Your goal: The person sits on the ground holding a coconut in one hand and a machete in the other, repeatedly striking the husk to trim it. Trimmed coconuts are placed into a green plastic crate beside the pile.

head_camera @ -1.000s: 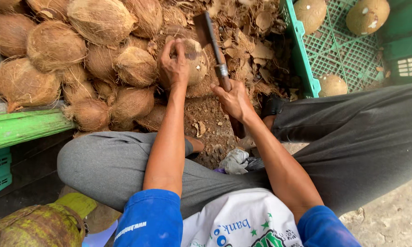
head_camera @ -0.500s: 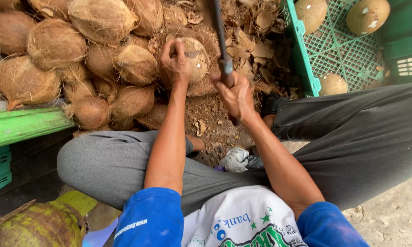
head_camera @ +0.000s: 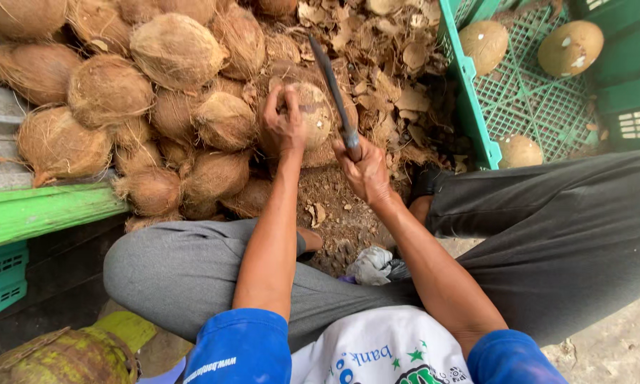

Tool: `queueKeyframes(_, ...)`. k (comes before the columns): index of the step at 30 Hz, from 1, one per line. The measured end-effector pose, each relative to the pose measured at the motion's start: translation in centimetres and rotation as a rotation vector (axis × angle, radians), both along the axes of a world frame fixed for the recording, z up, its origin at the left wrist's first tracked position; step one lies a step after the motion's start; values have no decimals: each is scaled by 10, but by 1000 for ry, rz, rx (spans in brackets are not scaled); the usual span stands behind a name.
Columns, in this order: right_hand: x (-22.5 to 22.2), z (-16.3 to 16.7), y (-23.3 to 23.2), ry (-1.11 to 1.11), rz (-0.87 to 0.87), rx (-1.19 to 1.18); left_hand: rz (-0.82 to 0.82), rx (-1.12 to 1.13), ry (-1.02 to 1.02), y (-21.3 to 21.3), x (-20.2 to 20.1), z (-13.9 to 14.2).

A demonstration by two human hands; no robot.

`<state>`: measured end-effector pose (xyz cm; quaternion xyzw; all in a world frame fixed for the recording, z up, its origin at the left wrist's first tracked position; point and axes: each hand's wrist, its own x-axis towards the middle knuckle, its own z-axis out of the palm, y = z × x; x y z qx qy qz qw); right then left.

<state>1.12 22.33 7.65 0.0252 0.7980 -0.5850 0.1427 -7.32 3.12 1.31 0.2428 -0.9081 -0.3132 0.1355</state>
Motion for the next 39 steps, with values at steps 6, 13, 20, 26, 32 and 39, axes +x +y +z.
queueKeyframes(6, -10, -20, 4, -61, 36, 173, -138, -106, 281, -3, 4, 4)
queueKeyframes(13, -5, 1, 0, -94, -79, 90, 52, 400, 339, 5, 5, -7)
queueKeyframes(20, -7, 11, -3, -291, 129, 85, 118, 301, 330, 5, 11, 0)
queueKeyframes(26, -11, 35, 11, -284, 115, 28, 30, 189, 297, -3, 17, 5)
queueKeyframes(32, -5, -1, 4, -13, 24, 6, 40, 200, 309, 1, 13, 1)
queueKeyframes(39, -7, -22, 6, -307, 129, 92, 35, 69, 282, -5, 13, 1)
